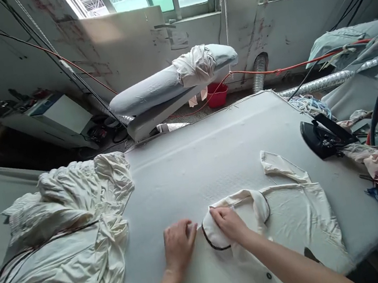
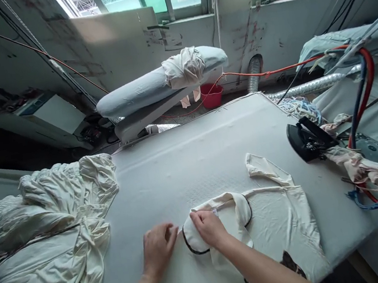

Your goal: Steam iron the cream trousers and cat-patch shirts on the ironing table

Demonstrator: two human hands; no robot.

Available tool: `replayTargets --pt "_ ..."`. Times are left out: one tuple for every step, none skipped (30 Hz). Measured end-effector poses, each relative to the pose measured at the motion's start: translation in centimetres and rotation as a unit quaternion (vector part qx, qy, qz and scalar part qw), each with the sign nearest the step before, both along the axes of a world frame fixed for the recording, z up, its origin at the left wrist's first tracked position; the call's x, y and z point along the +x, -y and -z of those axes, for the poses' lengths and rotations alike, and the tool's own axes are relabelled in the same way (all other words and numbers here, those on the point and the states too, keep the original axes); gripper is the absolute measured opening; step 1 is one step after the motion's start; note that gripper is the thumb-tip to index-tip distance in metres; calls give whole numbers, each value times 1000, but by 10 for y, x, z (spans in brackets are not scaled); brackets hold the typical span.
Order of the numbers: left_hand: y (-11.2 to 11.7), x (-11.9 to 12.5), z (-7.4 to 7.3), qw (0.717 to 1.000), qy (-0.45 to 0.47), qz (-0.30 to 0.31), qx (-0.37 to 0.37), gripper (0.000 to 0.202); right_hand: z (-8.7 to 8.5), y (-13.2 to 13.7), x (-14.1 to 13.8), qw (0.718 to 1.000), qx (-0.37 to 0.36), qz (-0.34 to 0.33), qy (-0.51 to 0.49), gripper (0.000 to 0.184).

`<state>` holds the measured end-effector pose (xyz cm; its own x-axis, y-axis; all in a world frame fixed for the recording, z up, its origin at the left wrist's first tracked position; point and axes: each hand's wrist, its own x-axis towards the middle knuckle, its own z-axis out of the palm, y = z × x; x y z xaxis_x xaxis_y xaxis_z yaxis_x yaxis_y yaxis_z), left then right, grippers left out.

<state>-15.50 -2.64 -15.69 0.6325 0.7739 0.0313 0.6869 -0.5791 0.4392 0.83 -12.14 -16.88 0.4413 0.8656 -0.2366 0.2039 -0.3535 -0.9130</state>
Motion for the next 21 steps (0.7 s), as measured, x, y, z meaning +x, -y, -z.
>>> replayTargets --pt "5 9 -3 999 31 -5 -13 42 -1 17 3 999 35 37 9 47" --pt "12 26 -7 997 57 -4 -55 46 -2 36 6 995 66 66 36 44" --pt "20 50 -11 989 69 4 -130 50 -3 58 8 989 85 84 84 41" --pt "30 77 -13 972 68 13 -223 55 -1 79 8 981 93 87 146 38" --pt "40 107 -14 947 58 21 -314 60 2 98 7 971 91 71 211 36" --pt "48 135 -13 921 44 25 -387 63 6 115 8 960 83 36 264 35" --pt "55 161 -12 901 32 26 -432 64 9 128 13 953 70 -12 294 33" --pt "59 183 -10 892 28 24 -450 64 11 138 24 950 54 -58 301 31" --pt "60 199 -8 893 30 23 -449 63 9 146 42 952 44 -87 291 28" --pt "60 210 -6 898 34 22 -439 62 4 151 69 955 45 -90 278 24" --pt "60 214 -6 901 35 22 -433 61 -5 154 105 957 57 -60 277 21" --pt "60 212 -6 902 34 20 -430 61 -17 157 148 956 70 -2 284 22" --pt "62 204 -7 906 40 15 -422 59 -29 159 197 935 95 74 332 25" --pt "67 191 -8 916 59 2 -396 56 -41 160 247 900 93 159 396 32" --pt "76 173 -9 934 88 -17 -347 52 -49 161 296 860 69 230 450 39" --pt "90 152 -8 954 117 -39 -273 47 -53 160 341 828 25 279 486 50" --pt "108 128 -7 972 136 -57 -183 42 -54 158 379 810 -28 312 496 60" --pt "128 104 -4 984 137 -60 -92 39 -53 157 410 794 -76 331 504 68" --pt "150 80 1 992 117 -42 -17 37 -50 156 434 786 -116 334 508 74" --pt "171 59 6 996 82 -7 32 37 -47 157 451 792 -139 310 507 77" --pt "188 40 12 996 47 37 60 40 -45 158 463 810 -146 263 503 79"
